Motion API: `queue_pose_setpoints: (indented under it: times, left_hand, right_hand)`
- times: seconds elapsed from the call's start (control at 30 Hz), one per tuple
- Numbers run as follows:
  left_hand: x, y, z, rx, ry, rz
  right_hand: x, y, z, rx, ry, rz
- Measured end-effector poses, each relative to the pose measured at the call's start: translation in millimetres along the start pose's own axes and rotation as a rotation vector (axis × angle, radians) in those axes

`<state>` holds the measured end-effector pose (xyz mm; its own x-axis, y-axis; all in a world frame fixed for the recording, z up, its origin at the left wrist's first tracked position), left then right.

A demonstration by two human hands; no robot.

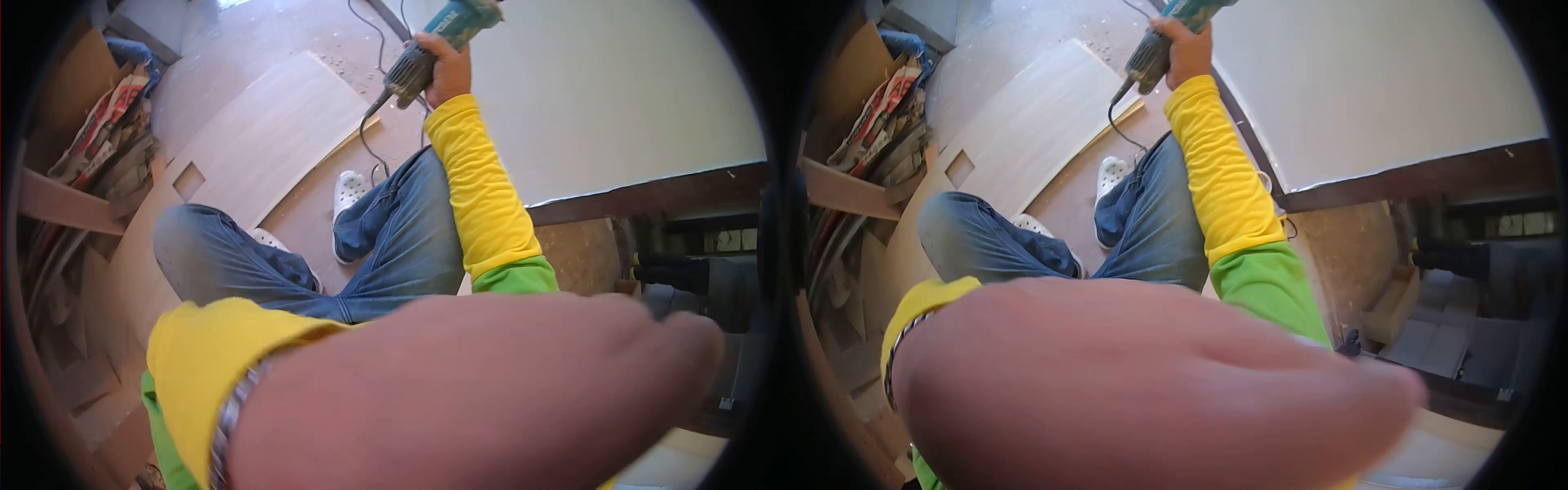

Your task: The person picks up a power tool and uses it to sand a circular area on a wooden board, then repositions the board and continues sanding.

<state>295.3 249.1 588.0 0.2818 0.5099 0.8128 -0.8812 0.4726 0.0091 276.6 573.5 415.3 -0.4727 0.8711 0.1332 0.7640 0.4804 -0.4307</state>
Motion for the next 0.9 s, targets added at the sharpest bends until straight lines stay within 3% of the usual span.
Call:
queue_pose_setpoints:
  times: [0.1,0.17,0.2,0.23,0.3,0.4,0.47,0.53,0.6,0.67,0.73,0.9]
  left_hand:
    - [-13.6,32.3,8.4,-0.109,0.002,0.073]
    - [-24.0,82.6,1.8,0.19,0.258,0.583]
    - [-41.7,117.8,-33.1,0.347,0.231,0.609]
    - [-62.9,154.0,-67.6,0.871,0.189,0.559]
    - [-128.2,209.2,-146.4,1.155,0.291,0.459]
    - [-200.2,227.9,-221.2,1.023,0.447,0.385]
    - [-213.0,216.2,-248.1,0.713,0.509,0.517]
    - [-205.8,203.5,-249.7,0.682,0.554,0.613]
    - [-207.6,205.0,-258.5,0.59,0.63,0.73]
    - [-210.7,209.7,-267.5,0.598,0.639,0.726]
    - [-209.4,218.4,-275.1,0.463,0.466,0.755]
    - [-208.3,225.3,-286.4,0.245,0.436,0.794]
  right_hand:
    - [8.6,0.7,8.4,-0.04,0.073,0.027]
    - [-4.3,-18.7,12.8,-0.072,0.024,0.025]
    - [32.1,10.4,61.7,-0.244,0.101,-0.102]
    - [25.6,-5.0,59.1,-0.163,-0.022,-0.086]
    - [9.8,-22.9,67.1,-0.111,-0.231,-0.049]
    - [15.5,-23.4,89.6,-0.188,-0.416,-0.048]
    - [23.3,-16.7,104.3,-0.204,-0.475,-0.078]
    - [30.3,-6.5,119.1,-0.191,-0.655,-0.112]
    - [30.5,-4.7,121.6,-0.199,-0.655,-0.097]
    - [28.6,-4.0,120.5,-0.087,-0.789,-0.074]
    - [33.5,-0.9,122.0,-0.072,-0.812,-0.046]
    - [37.8,1.4,124.4,-0.015,-0.821,0.012]
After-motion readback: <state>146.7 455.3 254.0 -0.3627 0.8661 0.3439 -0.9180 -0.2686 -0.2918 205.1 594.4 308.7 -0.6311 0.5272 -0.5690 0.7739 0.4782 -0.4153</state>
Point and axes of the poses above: each hand's wrist, its own x-axis towards the middle knuckle, its own y-axis out of the back of the hand, z = x × y, the point moved 3 cm from there along x, towards the middle knuckle, and after that the axes turned 10 degrees about -y, right-handed, at the moved point
